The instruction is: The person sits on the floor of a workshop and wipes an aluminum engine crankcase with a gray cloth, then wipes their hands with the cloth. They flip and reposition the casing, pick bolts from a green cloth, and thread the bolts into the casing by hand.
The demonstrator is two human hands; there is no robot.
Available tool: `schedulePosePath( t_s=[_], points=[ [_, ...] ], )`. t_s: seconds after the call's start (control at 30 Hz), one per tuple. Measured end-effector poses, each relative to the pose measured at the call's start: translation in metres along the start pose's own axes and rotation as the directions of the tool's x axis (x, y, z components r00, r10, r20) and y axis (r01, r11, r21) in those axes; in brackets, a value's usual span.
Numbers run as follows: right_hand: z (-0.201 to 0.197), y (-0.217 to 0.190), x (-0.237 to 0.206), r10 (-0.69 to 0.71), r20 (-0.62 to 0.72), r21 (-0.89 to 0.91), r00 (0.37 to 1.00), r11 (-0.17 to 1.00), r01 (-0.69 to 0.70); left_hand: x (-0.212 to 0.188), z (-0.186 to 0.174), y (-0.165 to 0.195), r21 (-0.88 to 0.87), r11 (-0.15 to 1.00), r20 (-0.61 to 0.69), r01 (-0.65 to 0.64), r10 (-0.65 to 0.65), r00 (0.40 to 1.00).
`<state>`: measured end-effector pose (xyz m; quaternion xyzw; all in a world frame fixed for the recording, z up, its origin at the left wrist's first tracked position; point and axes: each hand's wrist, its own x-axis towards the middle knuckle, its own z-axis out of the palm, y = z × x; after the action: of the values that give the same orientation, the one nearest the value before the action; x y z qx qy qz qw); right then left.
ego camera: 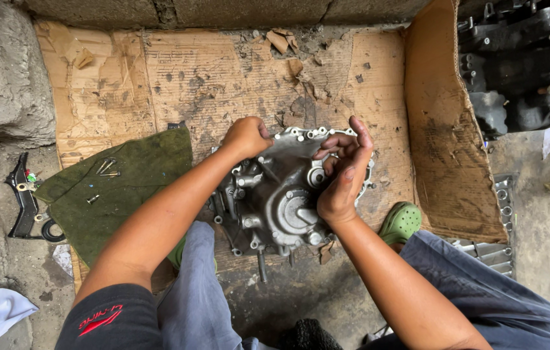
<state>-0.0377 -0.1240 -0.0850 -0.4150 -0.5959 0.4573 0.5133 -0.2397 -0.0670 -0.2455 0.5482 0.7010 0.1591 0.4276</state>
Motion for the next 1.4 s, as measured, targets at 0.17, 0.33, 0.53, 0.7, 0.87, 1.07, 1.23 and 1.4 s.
schedulePosePath(
  t_s=[0.17, 0.33, 0.53, 0.7, 0.87, 1.07, 1.23, 1.4],
  points=[
    [-0.001, 0.002, -0.001, 0.0, 0.008, 0.017, 1.0, 1.0, 0.0, 0.002, -0.007, -0.012, 0.076, 0.993, -0.019, 0.089, -0.088, 0.996],
    [-0.003, 0.009, -0.003, -0.001, -0.042, 0.041, 0.999, 0.999, 0.003, 0.02, -0.05, -0.091, -0.468, 0.88, -0.223, 0.079, -0.205, 0.953],
    [0.002, 0.017, -0.012, 0.018, -0.004, 0.086, 1.0, 0.996, -0.018, -0.066, -0.129, -0.245, -0.36, 0.924, -0.643, 0.129, -0.346, 0.684],
    [-0.003, 0.02, -0.016, 0.016, 0.007, 0.06, 1.0, 0.998, -0.016, -0.138, -0.127, -0.284, -0.229, 0.84, -0.614, 0.492, -0.517, 0.596],
    [-0.004, 0.021, -0.017, 0.002, 0.014, 0.019, 1.0, 1.0, -0.002, -0.153, -0.11, -0.272, 0.229, 0.784, -0.6, 0.577, -0.353, 0.718],
    [0.002, 0.013, -0.014, 0.003, 0.036, -0.035, 0.999, 0.999, -0.002, -0.138, -0.098, -0.284, 0.538, 0.635, -0.521, 0.555, -0.268, 0.811],
    [0.002, 0.012, -0.012, -0.003, 0.026, -0.06, 1.0, 0.998, 0.004, -0.133, -0.082, -0.287, 0.662, 0.57, -0.407, 0.487, -0.271, 0.872],
    [-0.001, 0.015, -0.015, -0.003, 0.042, -0.05, 0.999, 0.999, 0.005, -0.142, -0.073, -0.29, 0.496, 0.716, -0.558, 0.492, -0.17, 0.812]
  ],
)
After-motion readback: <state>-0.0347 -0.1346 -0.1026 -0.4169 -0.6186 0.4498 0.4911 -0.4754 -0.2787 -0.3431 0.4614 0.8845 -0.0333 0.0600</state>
